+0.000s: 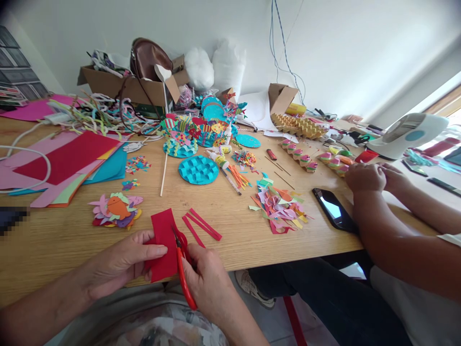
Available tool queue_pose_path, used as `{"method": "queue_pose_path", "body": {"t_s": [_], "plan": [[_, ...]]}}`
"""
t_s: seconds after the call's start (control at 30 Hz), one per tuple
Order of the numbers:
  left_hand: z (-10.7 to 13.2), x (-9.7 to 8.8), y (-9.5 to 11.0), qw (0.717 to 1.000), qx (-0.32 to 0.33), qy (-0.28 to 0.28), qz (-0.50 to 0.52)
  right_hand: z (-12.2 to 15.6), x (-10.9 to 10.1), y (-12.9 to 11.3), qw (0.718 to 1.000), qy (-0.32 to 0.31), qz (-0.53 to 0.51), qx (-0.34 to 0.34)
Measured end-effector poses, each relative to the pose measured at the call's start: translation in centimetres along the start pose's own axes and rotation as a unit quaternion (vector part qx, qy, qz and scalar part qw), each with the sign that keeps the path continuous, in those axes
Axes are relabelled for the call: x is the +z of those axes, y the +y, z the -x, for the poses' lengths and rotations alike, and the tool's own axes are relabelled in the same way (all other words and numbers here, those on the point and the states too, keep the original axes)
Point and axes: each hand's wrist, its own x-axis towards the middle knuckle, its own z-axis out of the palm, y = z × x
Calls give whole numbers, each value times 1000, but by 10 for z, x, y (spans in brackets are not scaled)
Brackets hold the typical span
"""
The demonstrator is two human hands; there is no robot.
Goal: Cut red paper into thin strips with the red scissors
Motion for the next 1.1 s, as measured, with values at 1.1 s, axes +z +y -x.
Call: {"method": "queue_pose_path", "body": {"t_s": [1.1], "plan": [[3, 1, -8, 999, -34, -24, 17, 0, 3, -3, 997, -12, -78, 19]]}}
